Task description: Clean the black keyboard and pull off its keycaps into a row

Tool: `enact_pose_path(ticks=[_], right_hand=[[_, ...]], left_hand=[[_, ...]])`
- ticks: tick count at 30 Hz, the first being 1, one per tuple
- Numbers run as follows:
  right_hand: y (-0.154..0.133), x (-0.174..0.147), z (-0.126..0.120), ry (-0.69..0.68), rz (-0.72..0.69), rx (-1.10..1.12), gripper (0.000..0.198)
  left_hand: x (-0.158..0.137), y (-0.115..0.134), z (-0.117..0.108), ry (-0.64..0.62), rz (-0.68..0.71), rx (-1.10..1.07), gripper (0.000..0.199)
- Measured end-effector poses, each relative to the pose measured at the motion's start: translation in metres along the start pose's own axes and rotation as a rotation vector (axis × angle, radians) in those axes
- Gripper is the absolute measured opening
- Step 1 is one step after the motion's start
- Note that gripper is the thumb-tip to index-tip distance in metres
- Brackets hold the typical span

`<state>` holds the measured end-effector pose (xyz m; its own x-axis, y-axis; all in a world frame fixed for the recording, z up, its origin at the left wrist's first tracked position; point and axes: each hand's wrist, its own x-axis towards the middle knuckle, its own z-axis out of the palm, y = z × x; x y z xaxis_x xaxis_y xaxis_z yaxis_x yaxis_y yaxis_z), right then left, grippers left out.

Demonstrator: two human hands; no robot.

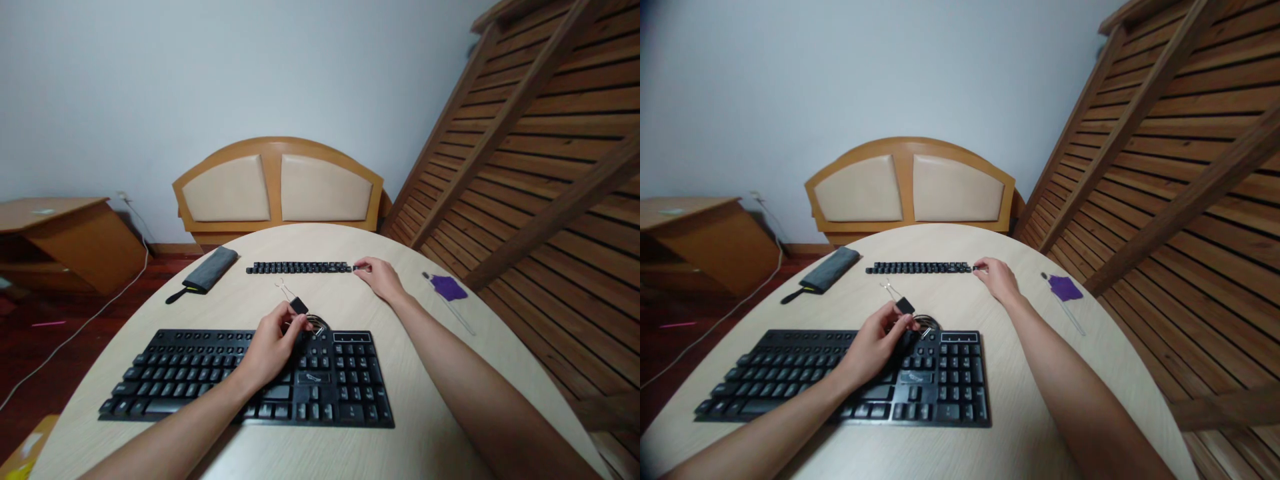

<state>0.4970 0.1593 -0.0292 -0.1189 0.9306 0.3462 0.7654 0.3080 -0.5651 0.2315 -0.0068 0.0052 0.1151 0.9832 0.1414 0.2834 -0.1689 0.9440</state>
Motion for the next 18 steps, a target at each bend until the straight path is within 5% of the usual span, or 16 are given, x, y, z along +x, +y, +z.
enact_pose_path(ticks=[10,18], right_hand=[[-0.002,-0.001,0.0,-0.003,-0.01,0.014,0.015],[-0.009,-0.003,-0.013,-0.002,-0.017,-0.053,0.042]], left_hand=[[-0.002,0.0,-0.002,-0.008,0.017,0.027,0.022],[-0.001,0.001,-0.001,-0.086,0.042,0.018,0.021]])
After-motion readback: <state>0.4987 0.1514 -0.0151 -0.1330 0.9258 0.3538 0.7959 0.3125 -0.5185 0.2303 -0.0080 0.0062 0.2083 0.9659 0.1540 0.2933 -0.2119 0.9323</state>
